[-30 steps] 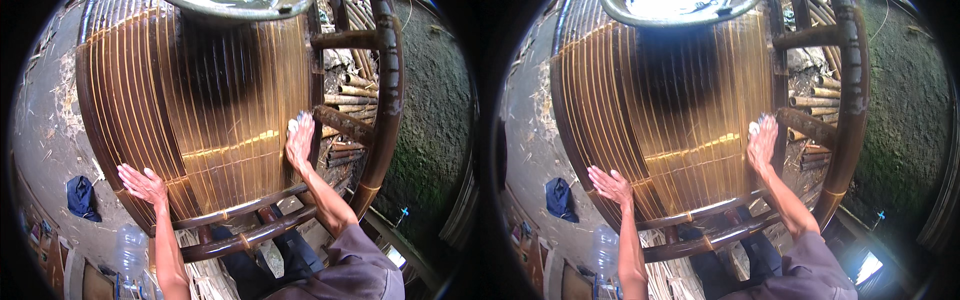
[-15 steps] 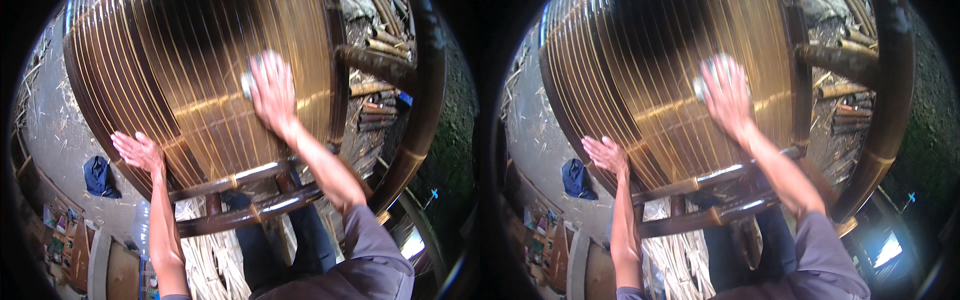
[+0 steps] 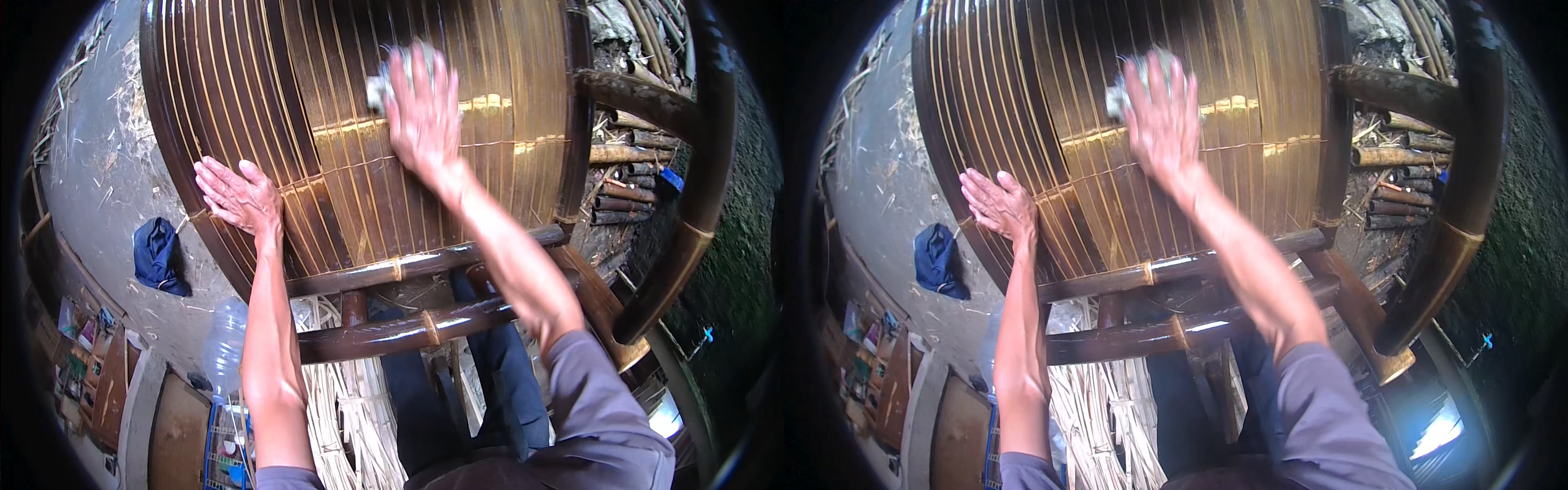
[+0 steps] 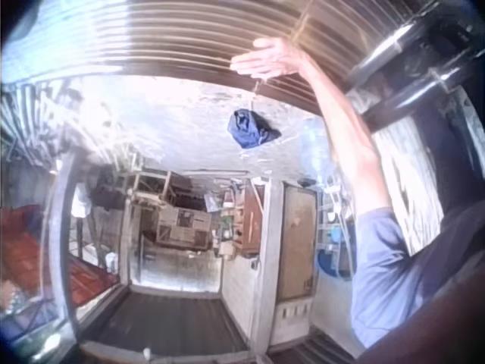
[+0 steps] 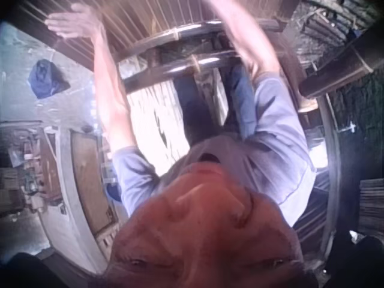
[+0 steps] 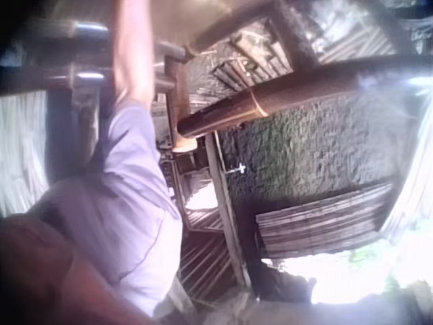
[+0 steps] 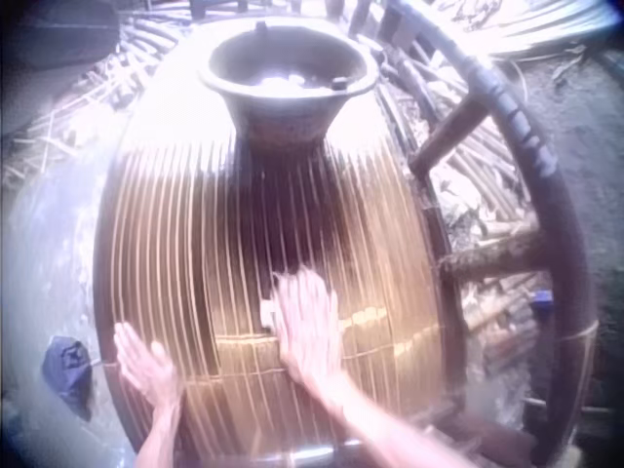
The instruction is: The person scrubs a large bamboo chair with a cloth, repeatedly dipping it into a metal bowl of water. They wipe the seat, backrest, and legs, repositioning the chair to access different sides.
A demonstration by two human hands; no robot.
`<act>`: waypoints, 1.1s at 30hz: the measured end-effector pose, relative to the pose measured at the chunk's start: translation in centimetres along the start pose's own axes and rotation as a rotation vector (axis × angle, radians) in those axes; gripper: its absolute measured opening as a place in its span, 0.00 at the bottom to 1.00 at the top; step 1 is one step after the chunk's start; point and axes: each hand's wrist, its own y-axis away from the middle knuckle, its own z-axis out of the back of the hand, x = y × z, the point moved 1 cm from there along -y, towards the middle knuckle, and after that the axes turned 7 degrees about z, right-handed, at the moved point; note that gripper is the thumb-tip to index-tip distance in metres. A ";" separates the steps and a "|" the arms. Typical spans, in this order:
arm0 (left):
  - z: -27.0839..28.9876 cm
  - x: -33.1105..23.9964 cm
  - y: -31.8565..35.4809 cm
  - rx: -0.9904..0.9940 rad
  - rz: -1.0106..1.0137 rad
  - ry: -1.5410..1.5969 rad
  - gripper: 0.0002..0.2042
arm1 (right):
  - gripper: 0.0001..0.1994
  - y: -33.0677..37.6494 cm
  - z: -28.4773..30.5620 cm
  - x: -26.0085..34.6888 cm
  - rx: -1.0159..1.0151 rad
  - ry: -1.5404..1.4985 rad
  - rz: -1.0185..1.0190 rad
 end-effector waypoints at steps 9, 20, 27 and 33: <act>0.7 -1.3 -0.2 -0.033 0.001 -0.013 0.30 | 0.24 -2.4 -0.3 0.6 -0.045 0.067 0.284; 0.0 -0.5 -0.4 -0.051 0.027 0.094 0.31 | 0.27 12.8 0.1 13.9 0.611 -0.539 0.785; -0.3 1.3 0.0 -0.049 0.074 0.150 0.30 | 0.33 13.2 9.4 -4.2 1.371 0.094 0.823; -0.7 -0.4 -0.1 -0.131 0.013 0.043 0.30 | 0.28 15.5 3.1 1.9 0.885 -0.423 0.822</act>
